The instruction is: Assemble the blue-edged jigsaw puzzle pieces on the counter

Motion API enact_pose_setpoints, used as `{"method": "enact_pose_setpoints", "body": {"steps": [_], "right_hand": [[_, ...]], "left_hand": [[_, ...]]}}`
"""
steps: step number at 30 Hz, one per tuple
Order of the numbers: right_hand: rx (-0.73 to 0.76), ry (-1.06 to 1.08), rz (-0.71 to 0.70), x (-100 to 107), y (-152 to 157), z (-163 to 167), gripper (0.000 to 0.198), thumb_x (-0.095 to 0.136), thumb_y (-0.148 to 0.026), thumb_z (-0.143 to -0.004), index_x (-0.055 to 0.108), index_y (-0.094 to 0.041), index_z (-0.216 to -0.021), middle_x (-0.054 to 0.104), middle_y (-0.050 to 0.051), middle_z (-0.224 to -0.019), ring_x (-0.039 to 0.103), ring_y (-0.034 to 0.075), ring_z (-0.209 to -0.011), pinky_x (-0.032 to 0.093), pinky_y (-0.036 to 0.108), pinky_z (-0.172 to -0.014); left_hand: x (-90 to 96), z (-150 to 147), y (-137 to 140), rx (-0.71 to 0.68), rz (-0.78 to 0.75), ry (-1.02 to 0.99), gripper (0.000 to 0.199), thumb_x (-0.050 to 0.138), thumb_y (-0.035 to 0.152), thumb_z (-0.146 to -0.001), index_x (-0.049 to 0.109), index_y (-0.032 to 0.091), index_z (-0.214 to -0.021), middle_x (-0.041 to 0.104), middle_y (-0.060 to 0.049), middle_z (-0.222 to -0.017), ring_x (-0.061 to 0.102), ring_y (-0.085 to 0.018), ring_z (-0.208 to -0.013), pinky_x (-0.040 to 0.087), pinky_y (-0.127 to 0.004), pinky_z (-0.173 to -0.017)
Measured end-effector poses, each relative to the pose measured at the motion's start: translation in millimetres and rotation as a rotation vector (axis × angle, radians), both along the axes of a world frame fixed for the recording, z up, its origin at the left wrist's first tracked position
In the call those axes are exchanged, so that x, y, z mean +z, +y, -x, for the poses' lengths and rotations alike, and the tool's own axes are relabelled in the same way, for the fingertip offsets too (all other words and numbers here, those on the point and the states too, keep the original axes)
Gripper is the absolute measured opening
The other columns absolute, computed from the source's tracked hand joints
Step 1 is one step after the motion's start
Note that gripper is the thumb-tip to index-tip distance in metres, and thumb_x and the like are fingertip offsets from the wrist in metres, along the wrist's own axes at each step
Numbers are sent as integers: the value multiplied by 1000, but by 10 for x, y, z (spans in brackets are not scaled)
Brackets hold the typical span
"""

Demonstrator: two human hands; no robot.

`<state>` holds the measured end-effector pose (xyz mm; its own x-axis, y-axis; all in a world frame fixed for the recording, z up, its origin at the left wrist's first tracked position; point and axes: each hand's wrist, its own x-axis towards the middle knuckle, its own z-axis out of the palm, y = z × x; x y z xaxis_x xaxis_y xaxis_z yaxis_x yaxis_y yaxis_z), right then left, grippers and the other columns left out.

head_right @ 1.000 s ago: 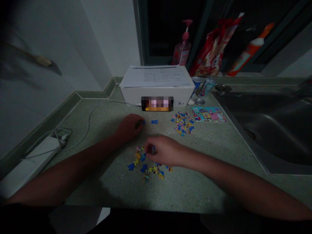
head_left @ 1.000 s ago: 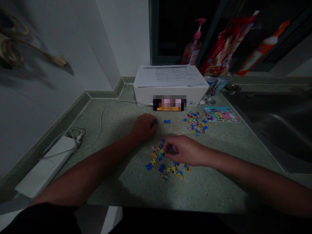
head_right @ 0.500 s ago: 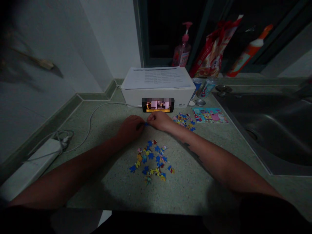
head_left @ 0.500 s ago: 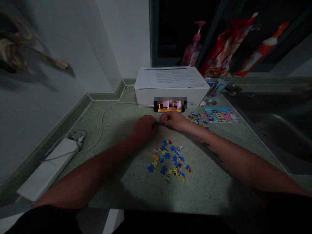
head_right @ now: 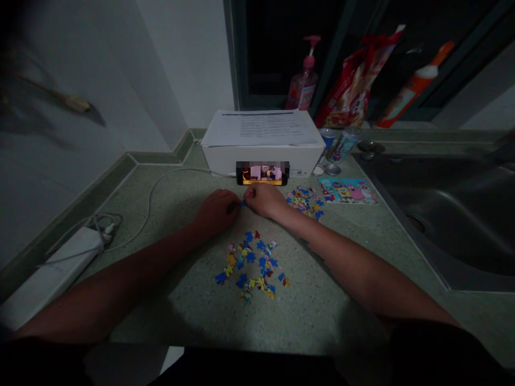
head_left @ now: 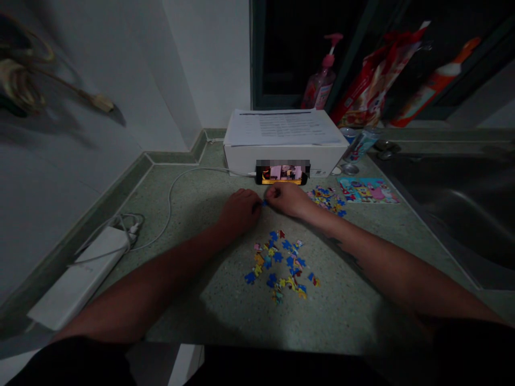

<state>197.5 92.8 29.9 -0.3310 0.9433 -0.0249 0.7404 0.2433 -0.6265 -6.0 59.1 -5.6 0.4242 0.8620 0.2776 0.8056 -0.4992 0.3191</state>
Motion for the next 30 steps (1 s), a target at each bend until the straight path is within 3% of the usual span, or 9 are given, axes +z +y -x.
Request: {"method": "enact_pose_setpoints", "body": {"steps": [13,19,26,30], "right_hand": [[-40,-156,-72,43,-99,74,14,66,-21,-91,79,-21,-87,80,9,-88,69,23,-80,37,34,-66],[2,-154,-84,81,-120,62,16,65,-18,-92,78,-21,-82,79,9,-86,68,22,-77,38,35,-67],[-50,-13,-284,285,-175,-211,23,59,-32,-102,78,-20,-101,81,11,-104,70,25,-89,44,36,-75],[-22,-71,-285,247,-352,-460,25,58,-35,-102,78,-20,-99,80,9,-95,69,24,-82,43,36,-73]], "left_hand": [[15,-13,-3,16,12,4,17,63,16,-95,78,21,-102,78,-11,-109,69,-31,-112,57,-50,-105],[7,-7,2,9,17,-9,17,63,16,-96,78,22,-102,78,-9,-109,69,-30,-112,57,-50,-105],[8,6,2,12,26,-33,14,65,17,-97,77,21,-104,78,-10,-108,69,-29,-112,58,-50,-105],[-12,16,0,0,11,-47,14,64,17,-98,76,23,-101,78,-9,-107,69,-28,-110,58,-50,-105]]}}
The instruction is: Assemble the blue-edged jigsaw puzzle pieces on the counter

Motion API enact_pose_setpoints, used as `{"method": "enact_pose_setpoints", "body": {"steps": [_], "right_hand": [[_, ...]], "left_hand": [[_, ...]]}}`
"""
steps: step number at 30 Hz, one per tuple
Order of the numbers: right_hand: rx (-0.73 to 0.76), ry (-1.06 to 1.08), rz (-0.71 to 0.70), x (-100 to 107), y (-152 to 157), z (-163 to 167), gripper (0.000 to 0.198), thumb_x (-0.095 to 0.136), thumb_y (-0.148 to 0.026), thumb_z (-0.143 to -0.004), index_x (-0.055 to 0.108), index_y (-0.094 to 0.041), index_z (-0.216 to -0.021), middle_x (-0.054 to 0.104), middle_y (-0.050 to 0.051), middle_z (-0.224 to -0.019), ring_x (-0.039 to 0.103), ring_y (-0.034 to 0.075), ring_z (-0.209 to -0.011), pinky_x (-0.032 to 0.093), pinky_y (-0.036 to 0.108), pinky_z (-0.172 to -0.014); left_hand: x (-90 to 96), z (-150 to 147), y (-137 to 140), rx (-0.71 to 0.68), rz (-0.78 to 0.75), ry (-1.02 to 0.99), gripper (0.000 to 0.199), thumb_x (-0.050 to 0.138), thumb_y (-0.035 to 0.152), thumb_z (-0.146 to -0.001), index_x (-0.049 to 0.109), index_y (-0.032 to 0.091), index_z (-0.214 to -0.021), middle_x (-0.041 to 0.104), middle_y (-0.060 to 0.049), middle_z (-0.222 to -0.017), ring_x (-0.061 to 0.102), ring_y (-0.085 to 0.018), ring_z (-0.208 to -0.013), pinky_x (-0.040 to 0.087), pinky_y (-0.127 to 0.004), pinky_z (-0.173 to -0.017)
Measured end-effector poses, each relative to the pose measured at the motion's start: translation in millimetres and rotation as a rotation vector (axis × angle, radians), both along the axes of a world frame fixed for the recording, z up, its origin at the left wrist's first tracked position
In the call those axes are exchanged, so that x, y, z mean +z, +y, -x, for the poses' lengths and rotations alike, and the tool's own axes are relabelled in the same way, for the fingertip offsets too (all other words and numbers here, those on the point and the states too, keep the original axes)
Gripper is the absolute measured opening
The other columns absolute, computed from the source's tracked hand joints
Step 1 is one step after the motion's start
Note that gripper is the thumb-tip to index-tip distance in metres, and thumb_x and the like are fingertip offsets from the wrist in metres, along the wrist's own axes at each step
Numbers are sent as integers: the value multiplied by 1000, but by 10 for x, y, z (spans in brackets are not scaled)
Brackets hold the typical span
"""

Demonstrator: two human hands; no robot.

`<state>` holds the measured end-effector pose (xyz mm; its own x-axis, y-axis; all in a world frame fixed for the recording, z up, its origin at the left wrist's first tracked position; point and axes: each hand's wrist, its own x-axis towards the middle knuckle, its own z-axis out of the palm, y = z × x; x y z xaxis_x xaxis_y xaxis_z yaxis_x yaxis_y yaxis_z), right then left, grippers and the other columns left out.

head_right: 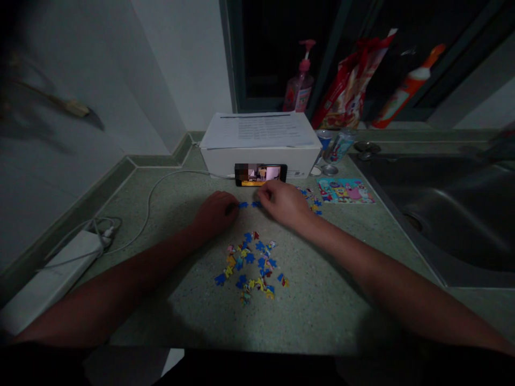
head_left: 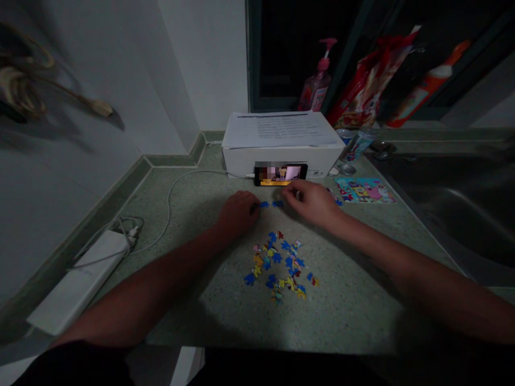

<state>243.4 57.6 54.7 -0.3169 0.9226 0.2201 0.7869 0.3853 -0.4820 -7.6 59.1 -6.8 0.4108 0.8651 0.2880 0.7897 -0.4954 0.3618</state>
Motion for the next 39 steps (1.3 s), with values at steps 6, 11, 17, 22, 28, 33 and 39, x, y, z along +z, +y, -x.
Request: {"method": "enact_pose_setpoints", "body": {"steps": [6,11,17,22,28,33,39], "right_hand": [[87,-127,-25,-309,-315,-223,28,52,-33,-105,77,-21,-103,80,9,-98,70,24,-86,43,34,-73],[111,-222,-131,-429,-357,-181,24,55,-32,-106,75,-22,-96,76,8,-90,66,22,-79,36,32,-67],[73,-245,-114,-446,-306,-184,22,56,-30,-105,72,-22,-91,75,7,-88,64,21,-77,33,32,-66],[67,-234,-98,-450,-295,-171,23,56,-31,-105,73,-21,-94,75,8,-90,64,21,-78,31,33,-65],[59,-252,-95,-446,-294,-151,23,55,-30,-106,72,-21,-93,75,9,-90,64,21,-77,29,33,-64],[71,-250,-86,-437,-295,-149,25,53,-31,-106,72,-21,-95,76,9,-93,64,22,-78,30,34,-65],[71,-272,-74,-445,-274,-142,27,52,-31,-108,73,-20,-97,76,10,-95,65,22,-79,31,34,-66]], "left_hand": [[-14,-2,-9,32,0,-30,15,65,16,-97,76,21,-106,79,-10,-110,70,-29,-112,58,-49,-105],[38,-8,-21,36,45,0,12,69,20,-98,77,21,-107,79,-10,-110,70,-30,-115,57,-48,-106],[63,-19,-29,15,44,-5,11,70,19,-98,76,20,-108,79,-10,-114,69,-30,-117,56,-48,-108],[80,-31,-38,7,52,-10,11,69,19,-99,76,20,-107,79,-10,-113,69,-29,-116,55,-49,-108],[181,-17,-71,61,55,-15,11,65,19,-100,76,20,-101,78,-10,-108,69,-28,-111,54,-47,-108],[579,-22,-216,113,203,140,16,65,21,-101,81,22,-103,81,-10,-108,72,-26,-100,57,-40,-94],[1180,-100,-832,-182,529,576,16,76,35,-97,85,23,-101,85,-8,-102,80,-29,-94,56,-35,-79]]}}
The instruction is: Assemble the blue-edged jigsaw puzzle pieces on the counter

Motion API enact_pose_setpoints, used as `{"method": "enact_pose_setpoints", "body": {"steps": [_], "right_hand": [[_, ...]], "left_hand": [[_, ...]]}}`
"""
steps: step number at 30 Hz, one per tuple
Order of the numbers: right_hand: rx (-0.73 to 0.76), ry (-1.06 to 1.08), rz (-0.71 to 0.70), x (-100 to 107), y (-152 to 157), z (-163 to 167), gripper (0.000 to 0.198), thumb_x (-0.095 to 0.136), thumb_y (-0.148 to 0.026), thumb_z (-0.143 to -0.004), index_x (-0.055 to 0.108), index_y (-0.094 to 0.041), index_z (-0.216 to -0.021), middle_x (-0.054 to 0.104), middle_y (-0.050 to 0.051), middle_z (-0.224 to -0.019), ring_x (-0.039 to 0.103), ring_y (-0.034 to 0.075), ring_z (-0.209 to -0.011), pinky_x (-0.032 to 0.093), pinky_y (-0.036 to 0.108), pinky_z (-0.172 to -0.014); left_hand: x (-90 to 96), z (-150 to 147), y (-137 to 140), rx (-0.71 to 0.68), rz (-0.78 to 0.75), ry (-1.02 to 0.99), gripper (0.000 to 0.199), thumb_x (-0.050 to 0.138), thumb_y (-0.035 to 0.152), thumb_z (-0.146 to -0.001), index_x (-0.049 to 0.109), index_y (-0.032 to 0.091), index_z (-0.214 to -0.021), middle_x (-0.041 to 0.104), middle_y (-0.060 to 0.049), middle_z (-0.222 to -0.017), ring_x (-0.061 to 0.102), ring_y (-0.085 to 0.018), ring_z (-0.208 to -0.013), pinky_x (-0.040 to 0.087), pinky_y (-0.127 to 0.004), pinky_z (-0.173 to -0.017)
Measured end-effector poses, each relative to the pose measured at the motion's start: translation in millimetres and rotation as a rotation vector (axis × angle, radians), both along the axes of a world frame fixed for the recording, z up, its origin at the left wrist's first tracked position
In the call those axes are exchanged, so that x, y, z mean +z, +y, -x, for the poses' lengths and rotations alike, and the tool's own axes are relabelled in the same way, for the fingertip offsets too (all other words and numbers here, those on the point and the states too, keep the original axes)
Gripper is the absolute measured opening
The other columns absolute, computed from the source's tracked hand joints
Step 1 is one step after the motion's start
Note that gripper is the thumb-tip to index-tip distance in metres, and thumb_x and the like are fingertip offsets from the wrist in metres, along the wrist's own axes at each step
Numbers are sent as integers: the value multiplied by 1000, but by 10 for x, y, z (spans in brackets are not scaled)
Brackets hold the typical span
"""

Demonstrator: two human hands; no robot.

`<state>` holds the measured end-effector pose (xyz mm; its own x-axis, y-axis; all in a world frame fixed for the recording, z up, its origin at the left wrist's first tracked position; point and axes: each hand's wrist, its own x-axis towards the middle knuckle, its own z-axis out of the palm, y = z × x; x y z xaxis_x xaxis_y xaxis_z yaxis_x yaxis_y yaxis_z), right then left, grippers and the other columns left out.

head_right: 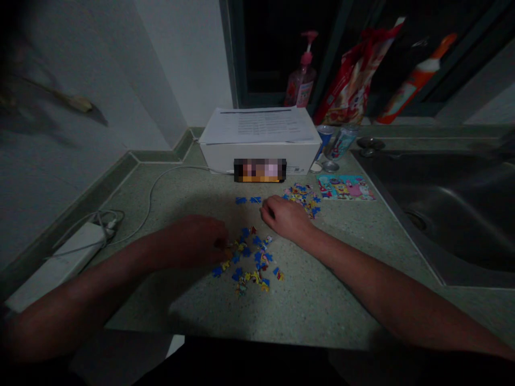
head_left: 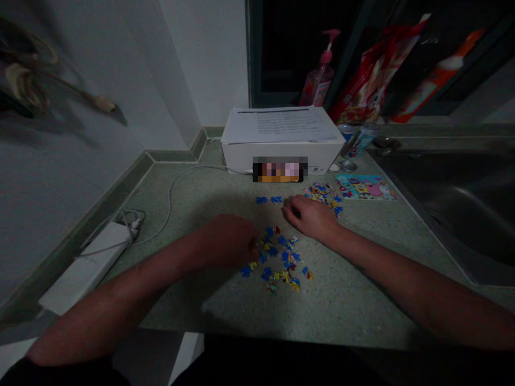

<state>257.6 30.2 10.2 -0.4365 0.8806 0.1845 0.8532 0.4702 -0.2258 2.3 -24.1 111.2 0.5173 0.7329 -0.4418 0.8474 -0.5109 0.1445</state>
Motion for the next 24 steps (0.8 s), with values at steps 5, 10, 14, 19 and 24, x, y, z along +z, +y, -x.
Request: {"method": "enact_pose_setpoints", "body": {"steps": [5,10,14,19,24], "right_hand": [[-9,-31,8,39,-12,11,28,51,-33,-109,74,-21,-99,78,9,-98,68,22,-82,34,34,-67],[-30,-43,34,61,-20,19,27,52,-33,-109,74,-21,-100,78,9,-99,68,23,-82,34,34,-67],[-19,-6,8,15,-6,7,26,52,-31,-108,73,-21,-96,77,10,-96,64,22,-78,31,34,-66],[5,33,2,4,3,-9,26,52,-30,-107,71,-21,-93,75,10,-93,63,21,-76,30,35,-65],[7,41,13,28,1,-12,25,52,-30,-107,71,-22,-92,75,9,-92,61,20,-74,31,34,-65]], "left_hand": [[-39,6,-365,-64,54,39,38,86,43,-91,83,25,-124,86,-12,-114,83,-35,-103,62,-39,-83],[-174,1,-360,-122,-37,-10,22,64,27,-104,85,27,-111,86,-9,-112,84,-31,-98,62,-38,-80],[-214,-26,-297,-95,31,35,22,65,19,-101,85,23,-110,86,-12,-110,83,-30,-94,59,-34,-77],[-246,10,-207,-44,52,-39,19,65,26,-100,83,21,-105,85,-15,-109,81,-33,-95,56,-37,-77],[-280,75,-117,23,79,-88,10,73,23,-91,82,26,-92,85,-11,-99,77,-30,-89,51,-36,-74]]}}
